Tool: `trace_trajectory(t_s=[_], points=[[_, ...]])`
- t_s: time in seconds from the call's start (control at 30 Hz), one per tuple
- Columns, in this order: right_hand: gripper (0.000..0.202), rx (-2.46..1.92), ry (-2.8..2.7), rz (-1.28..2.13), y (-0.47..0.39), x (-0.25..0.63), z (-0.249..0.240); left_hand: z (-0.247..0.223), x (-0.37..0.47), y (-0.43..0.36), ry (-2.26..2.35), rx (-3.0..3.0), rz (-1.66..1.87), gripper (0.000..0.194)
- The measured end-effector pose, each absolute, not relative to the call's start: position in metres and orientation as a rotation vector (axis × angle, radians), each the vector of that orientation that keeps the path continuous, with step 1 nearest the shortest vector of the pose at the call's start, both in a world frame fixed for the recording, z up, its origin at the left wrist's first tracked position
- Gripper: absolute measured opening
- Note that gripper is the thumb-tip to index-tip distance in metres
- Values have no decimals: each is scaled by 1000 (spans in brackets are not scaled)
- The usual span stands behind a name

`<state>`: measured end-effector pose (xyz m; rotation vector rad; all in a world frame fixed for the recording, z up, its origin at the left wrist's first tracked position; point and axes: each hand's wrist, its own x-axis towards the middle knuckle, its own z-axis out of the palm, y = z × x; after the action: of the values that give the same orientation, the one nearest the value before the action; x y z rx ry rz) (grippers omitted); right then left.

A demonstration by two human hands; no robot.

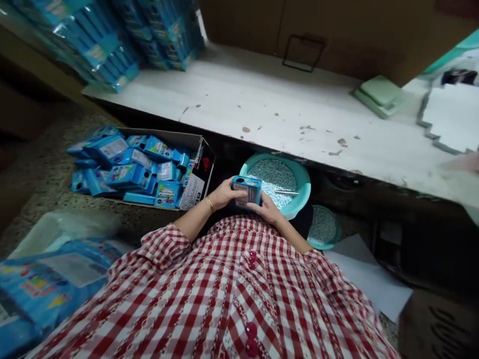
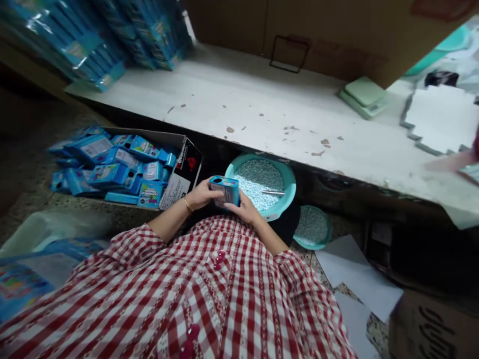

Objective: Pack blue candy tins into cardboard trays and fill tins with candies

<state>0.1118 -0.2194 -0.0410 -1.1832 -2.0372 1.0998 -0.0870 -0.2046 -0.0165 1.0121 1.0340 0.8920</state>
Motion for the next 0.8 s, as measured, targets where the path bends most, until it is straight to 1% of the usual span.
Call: trace_trajectory(t_s=[0.03, 0.07, 0.17, 0.23, 0.37, 0.53, 0.67, 0.8], points=[[43, -1248, -2131, 1138, -216, 125, -47, -23, -86, -200, 1031, 1005, 850, 53], [40, -1387, -2225, 1108, -211, 139, -52, -30, -84, -196, 1052, 1003, 846, 51], [37, -2003, -2367, 769, -192, 179, -69, -50, -75, -184, 1149, 1013, 940, 49], [35, -2266, -2410, 579, -181, 194, -81, -62, -70, -176, 1189, 993, 992, 51], [30, -2325, -2541, 620, -177, 190, -98, -80, -65, -163, 1244, 897, 1050, 53], [36, -2364, -2632, 605, -184, 179, -99, -93, -69, -159, 1267, 820, 1133, 52], [31, -2304, -2714, 676, -182, 187, -83, -95, -71, -161, 1251, 804, 1146, 52], [36, -2383, -2645, 563, -182, 203, -55, -97, -77, -158, 1253, 861, 1163, 52]])
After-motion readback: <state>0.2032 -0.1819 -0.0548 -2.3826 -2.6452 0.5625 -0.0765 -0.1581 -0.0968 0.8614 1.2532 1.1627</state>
